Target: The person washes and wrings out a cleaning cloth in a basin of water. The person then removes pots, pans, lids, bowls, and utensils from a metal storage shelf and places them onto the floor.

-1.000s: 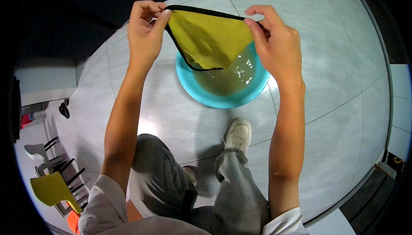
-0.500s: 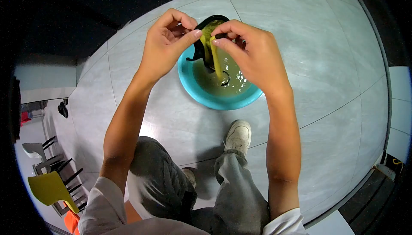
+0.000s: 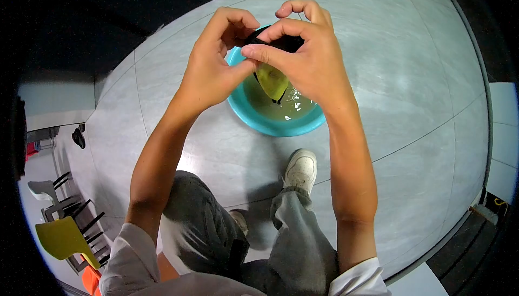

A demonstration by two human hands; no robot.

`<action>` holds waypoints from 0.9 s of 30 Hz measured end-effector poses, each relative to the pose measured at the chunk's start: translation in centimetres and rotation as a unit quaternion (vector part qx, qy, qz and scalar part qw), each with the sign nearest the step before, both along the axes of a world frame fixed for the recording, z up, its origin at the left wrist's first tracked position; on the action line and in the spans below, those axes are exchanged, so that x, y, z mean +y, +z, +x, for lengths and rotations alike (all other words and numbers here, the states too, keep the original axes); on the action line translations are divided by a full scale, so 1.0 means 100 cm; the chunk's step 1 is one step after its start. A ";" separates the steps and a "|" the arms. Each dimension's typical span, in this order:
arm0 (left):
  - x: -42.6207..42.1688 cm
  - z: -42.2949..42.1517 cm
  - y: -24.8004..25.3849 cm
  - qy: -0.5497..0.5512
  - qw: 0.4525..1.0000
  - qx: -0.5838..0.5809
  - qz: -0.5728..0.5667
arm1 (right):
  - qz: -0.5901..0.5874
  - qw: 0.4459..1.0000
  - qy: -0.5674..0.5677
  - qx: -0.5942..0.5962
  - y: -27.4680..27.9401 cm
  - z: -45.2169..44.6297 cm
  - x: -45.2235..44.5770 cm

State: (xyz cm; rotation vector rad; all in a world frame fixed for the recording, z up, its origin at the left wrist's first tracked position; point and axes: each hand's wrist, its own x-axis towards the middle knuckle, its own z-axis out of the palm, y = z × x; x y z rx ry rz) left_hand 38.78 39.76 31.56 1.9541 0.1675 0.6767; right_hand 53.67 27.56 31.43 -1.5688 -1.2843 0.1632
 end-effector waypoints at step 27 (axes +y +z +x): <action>0.010 0.003 -0.052 -0.011 0.926 0.147 -0.347 | -0.090 0.744 -0.013 0.662 -0.087 0.012 0.015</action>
